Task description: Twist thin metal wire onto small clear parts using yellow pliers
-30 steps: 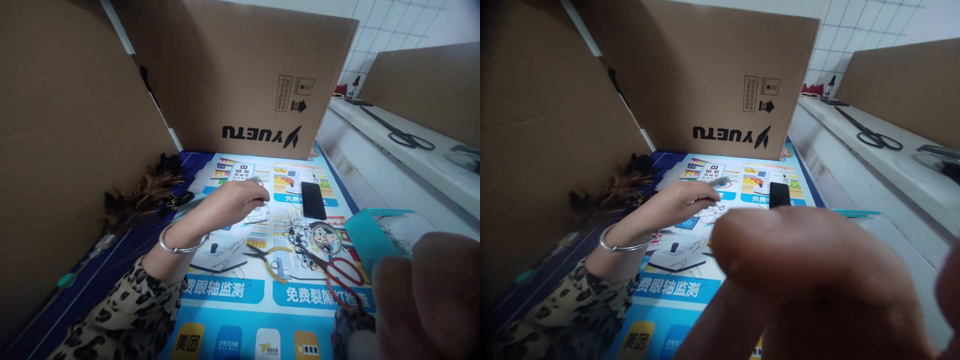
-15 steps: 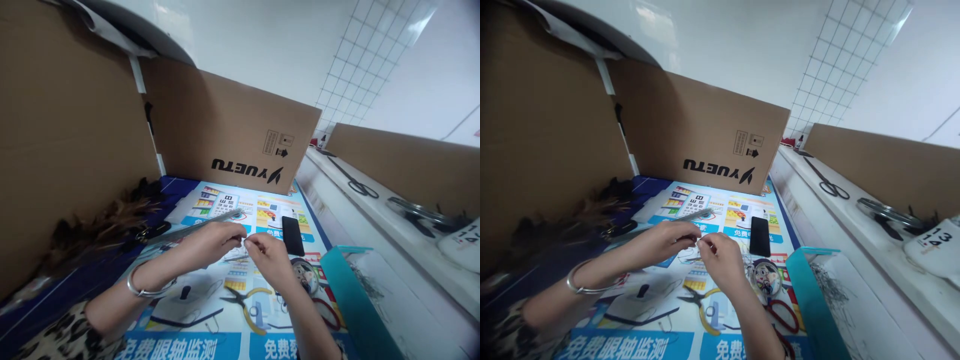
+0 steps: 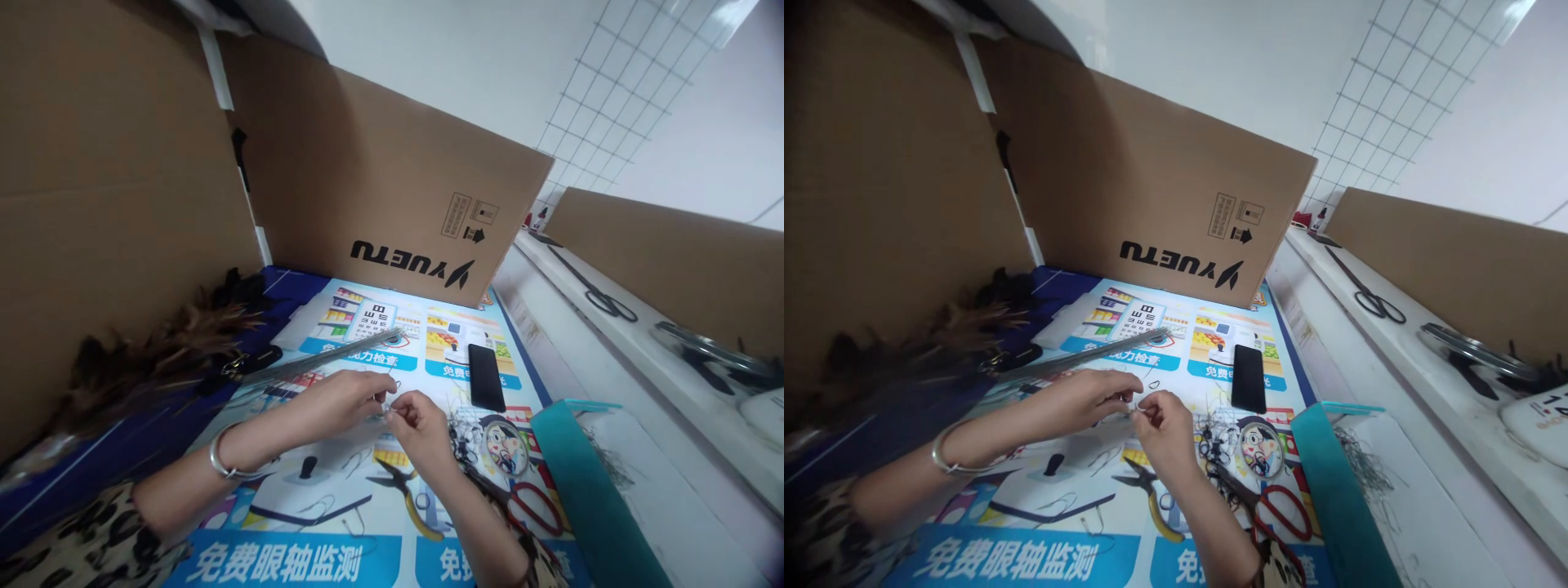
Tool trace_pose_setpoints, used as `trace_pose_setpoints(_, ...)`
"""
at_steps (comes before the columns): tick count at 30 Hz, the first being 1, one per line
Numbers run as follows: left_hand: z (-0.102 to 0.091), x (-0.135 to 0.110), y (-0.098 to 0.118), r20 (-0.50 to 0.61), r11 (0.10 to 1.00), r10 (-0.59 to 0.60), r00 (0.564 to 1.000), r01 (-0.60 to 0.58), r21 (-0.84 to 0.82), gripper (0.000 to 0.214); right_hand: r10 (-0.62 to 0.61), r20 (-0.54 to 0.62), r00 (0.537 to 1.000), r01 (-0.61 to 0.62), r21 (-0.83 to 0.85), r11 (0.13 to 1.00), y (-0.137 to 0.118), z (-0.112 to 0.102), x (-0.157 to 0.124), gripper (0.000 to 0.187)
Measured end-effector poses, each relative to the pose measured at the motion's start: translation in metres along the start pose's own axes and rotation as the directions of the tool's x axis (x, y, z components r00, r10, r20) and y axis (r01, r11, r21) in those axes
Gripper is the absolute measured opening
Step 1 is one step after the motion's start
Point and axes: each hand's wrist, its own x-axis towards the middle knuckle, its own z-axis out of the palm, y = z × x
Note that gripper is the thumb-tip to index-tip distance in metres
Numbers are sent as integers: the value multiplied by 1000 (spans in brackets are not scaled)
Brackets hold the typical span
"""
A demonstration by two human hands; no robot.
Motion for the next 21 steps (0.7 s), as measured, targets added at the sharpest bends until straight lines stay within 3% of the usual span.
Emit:
trace_pose_setpoints(5, 4, 0, 1, 27, 999, 8, 1000, -7, -53, 18, 42, 45, 998, -46, 85, 995, 8, 6, -2, 5)
trace_pose_setpoints(10, 10, 0, -8, -94, 995, -60, 994, 52, -88, 22, 112, -90, 990, -87, 244, 966, 12, 7, -2, 12)
trace_pose_setpoints(13, 17, -1, -14, -109, 988, -106, 988, 93, -122, 21, 147, -147, 978, -93, 326, 941, 17, 5, -2, 15)
trace_pose_setpoints(16, 28, -2, -17, -111, 981, -151, 982, 135, -141, 20, 158, -149, 976, -96, 355, 930, 21, 5, -5, 15)
trace_pose_setpoints(21, 41, -3, -20, -220, 976, -206, 953, 184, -120, 22, 162, -136, 977, -99, 386, 917, 21, 10, -12, 15)
